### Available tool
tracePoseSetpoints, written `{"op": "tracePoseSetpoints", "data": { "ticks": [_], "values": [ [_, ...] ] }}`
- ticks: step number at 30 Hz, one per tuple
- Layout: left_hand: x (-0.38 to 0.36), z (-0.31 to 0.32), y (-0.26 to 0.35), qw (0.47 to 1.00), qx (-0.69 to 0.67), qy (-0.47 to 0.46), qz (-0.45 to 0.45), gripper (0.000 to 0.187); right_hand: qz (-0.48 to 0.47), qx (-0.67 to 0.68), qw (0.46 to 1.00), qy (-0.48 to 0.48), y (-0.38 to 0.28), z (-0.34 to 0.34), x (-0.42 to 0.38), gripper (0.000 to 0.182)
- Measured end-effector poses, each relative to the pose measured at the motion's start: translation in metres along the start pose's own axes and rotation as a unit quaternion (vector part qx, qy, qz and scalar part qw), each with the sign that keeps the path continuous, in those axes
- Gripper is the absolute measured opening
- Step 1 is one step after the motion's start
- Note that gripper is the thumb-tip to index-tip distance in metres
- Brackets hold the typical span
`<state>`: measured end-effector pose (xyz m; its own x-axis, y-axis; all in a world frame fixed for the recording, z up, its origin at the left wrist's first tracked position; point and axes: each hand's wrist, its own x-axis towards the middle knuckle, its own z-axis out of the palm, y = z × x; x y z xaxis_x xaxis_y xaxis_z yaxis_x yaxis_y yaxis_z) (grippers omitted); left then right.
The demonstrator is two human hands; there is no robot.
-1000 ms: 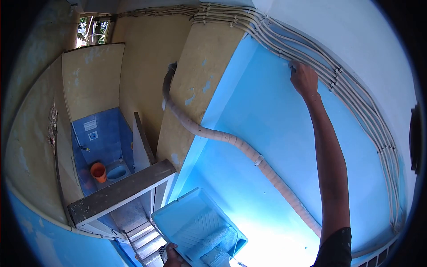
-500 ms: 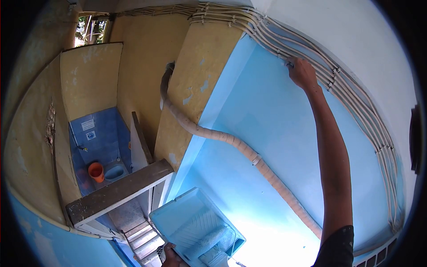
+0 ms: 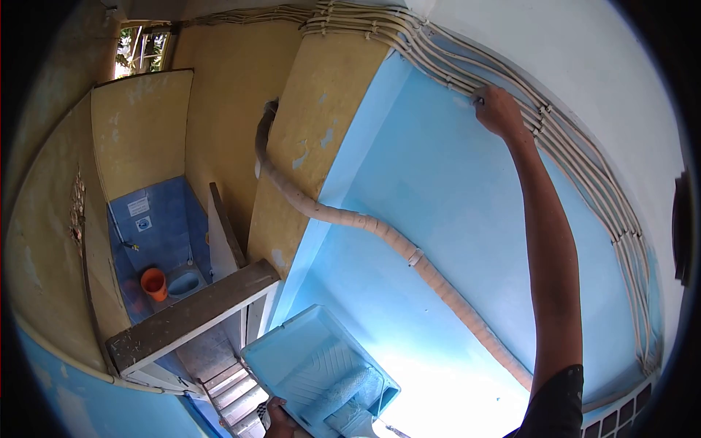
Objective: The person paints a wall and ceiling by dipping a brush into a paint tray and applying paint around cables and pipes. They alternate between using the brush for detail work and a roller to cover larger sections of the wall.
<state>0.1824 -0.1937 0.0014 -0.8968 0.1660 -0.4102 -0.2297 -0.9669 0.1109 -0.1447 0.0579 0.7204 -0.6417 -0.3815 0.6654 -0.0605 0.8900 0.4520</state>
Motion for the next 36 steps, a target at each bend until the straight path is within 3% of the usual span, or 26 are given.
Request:
{"op": "tracePoseSetpoints", "data": {
  "ticks": [2, 5, 8, 11, 17, 20, 22, 28, 33, 35, 36],
  "values": [
    [0.002, -0.001, 0.000, 1.000, -0.005, -0.001, -0.004, 0.084, 0.001, 0.009, 1.000, 0.030, 0.001, -0.005, -0.002, 0.025],
    [0.005, -0.008, -0.002, 1.000, -0.013, -0.007, -0.013, 0.083, -0.003, -0.004, 0.999, -0.046, -0.002, -0.012, -0.008, 0.026],
    [0.007, -0.007, -0.005, 1.000, -0.012, -0.024, -0.009, 0.083, 0.020, -0.001, 1.000, 0.001, 0.003, -0.006, -0.005, 0.026],
    [0.001, 0.005, -0.001, 0.999, -0.010, -0.039, -0.003, 0.082, -0.017, 0.014, 0.998, 0.057, 0.005, 0.001, -0.008, 0.027],
    [0.000, 0.006, 0.000, 0.999, -0.004, -0.030, -0.011, 0.082, 0.015, -0.040, 0.998, -0.052, 0.001, -0.003, 0.001, 0.023],
    [0.001, -0.003, 0.000, 1.000, -0.005, -0.010, -0.013, 0.083, -0.016, 0.012, 1.000, 0.011, 0.007, 0.010, -0.003, 0.020],
    [0.002, -0.002, -0.001, 1.000, -0.003, 0.000, -0.014, 0.083, 0.018, 0.018, 0.996, 0.080, -0.005, 0.010, -0.018, 0.020],
    [-0.002, 0.005, 0.001, 1.000, 0.007, -0.028, -0.007, 0.081, 0.040, 0.025, 0.990, 0.132, -0.007, 0.016, -0.024, 0.021],
    [-0.003, 0.006, 0.002, 1.000, -0.028, -0.006, -0.006, 0.082, 0.042, -0.005, 0.996, 0.078, -0.009, 0.024, -0.017, 0.024],
    [-0.007, 0.017, 0.004, 0.999, -0.021, -0.042, -0.006, 0.080, 0.031, 0.003, 0.996, 0.082, -0.011, 0.022, -0.016, 0.025],
    [-0.009, 0.022, 0.004, 0.999, -0.014, -0.040, -0.004, 0.080, 0.041, 0.014, 0.999, -0.023, -0.018, 0.018, -0.016, 0.025]
  ]
}}
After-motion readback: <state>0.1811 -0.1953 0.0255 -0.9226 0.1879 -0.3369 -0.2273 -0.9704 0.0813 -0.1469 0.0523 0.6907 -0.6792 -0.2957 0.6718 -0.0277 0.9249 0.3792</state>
